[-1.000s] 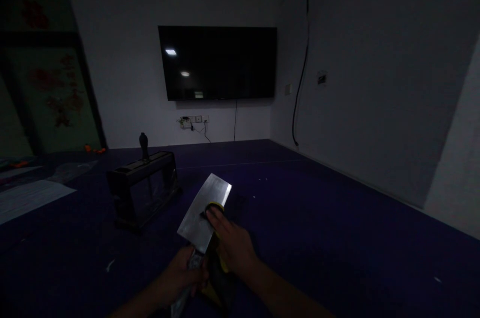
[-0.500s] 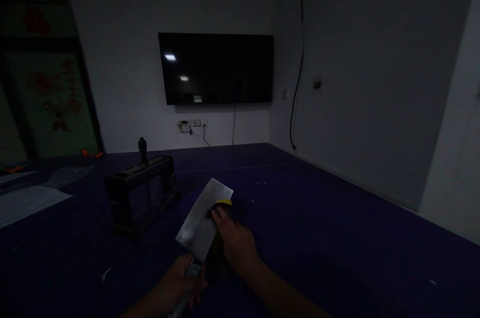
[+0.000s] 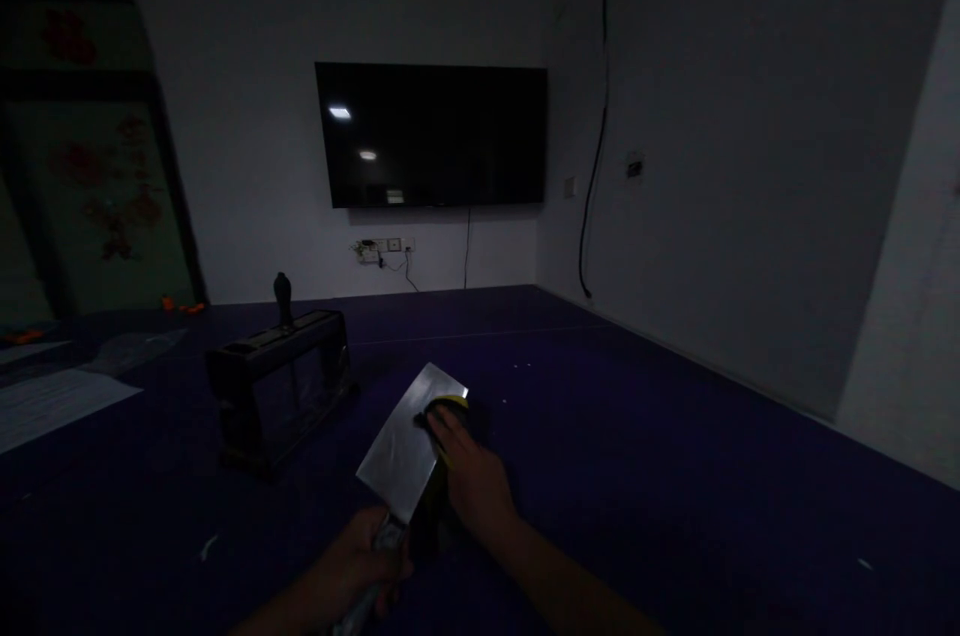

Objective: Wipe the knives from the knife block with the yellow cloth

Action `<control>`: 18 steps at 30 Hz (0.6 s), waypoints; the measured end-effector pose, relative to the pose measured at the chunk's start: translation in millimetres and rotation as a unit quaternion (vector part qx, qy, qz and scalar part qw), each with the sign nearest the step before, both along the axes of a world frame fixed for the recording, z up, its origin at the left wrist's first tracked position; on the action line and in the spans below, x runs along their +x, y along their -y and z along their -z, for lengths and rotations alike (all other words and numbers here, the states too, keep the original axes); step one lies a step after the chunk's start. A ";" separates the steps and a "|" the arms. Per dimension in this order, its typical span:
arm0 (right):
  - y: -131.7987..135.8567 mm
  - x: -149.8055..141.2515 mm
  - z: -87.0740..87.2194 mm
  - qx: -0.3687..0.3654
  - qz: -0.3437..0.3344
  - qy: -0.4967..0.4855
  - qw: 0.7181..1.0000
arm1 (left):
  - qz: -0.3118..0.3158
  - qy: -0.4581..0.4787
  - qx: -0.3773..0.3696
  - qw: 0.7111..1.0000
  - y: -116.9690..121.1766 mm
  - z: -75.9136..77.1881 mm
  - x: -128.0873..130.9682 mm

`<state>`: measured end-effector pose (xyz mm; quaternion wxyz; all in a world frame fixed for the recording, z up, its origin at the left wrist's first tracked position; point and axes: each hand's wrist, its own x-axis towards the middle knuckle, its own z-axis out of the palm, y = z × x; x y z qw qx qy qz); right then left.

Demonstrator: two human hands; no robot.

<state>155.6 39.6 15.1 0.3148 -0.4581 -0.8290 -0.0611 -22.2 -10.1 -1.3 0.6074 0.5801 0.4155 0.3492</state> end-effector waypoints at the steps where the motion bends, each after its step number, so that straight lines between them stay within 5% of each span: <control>1: -1.0 0.3 -0.1 -0.007 0.018 -0.005 1.000 | 0.006 -0.006 0.000 1.000 0.7 -1.6 -0.2; 8: -7.1 1.7 1.4 -0.028 0.088 -0.070 0.993 | 0.021 -0.018 -0.004 1.000 1.6 -6.1 -0.4; 18: -7.3 4.6 2.8 -0.005 0.037 -0.107 0.994 | 0.015 -0.010 -0.006 1.000 0.2 -1.4 0.2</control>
